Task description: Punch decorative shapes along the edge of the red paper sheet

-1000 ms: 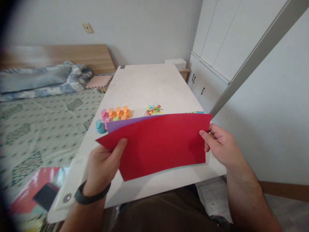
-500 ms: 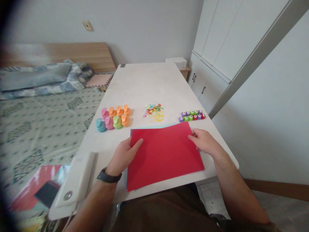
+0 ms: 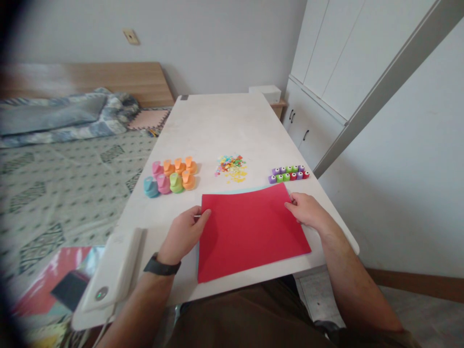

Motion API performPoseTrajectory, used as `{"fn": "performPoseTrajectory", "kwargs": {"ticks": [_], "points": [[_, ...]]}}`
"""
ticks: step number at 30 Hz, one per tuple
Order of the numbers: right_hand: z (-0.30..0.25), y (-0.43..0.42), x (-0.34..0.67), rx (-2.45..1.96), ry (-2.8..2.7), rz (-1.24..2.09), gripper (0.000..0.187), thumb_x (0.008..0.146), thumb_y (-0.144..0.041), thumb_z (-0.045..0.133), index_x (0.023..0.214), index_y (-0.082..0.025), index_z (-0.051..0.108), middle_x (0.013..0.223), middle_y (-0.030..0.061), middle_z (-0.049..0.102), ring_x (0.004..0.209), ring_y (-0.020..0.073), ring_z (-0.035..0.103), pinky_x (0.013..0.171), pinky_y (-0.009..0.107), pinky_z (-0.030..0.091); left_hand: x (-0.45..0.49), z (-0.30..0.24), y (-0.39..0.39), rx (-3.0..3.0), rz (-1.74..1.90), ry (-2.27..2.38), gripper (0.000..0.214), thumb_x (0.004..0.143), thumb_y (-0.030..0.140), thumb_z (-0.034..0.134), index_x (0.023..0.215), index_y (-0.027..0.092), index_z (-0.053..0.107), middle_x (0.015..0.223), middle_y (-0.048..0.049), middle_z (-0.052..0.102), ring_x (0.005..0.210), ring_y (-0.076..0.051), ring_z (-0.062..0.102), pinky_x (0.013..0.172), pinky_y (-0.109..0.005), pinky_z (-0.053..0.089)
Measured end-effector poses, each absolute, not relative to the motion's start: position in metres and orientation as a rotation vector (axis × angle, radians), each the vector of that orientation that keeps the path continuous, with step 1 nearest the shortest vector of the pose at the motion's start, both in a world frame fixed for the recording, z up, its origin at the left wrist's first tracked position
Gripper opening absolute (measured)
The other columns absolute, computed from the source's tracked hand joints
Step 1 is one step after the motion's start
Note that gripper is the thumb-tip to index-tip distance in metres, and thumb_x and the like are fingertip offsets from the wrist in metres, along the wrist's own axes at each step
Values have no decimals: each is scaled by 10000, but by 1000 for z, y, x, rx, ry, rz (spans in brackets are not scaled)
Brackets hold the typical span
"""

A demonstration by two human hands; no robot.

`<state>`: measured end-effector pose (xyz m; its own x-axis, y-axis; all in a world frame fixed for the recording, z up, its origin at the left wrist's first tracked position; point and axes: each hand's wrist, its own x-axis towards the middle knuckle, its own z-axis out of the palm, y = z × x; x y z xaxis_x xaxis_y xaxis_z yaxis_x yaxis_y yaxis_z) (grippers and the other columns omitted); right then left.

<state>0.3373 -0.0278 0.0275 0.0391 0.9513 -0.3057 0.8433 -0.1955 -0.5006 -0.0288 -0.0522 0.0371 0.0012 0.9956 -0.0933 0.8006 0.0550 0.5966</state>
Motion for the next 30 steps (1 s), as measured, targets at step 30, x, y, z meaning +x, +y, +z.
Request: {"fn": "performPoseTrajectory", "kwargs": {"ticks": [30], "points": [[17,-38,346,-2086,-1788,756,337,849,-411,688,1133,-229,696,984,70,759,757,208,671,677,313,462,-37,32,-59,1895,639,1819,257,940,387,536,775,207,617,876,-54,667,798,-197,607,756,-306,456]]}}
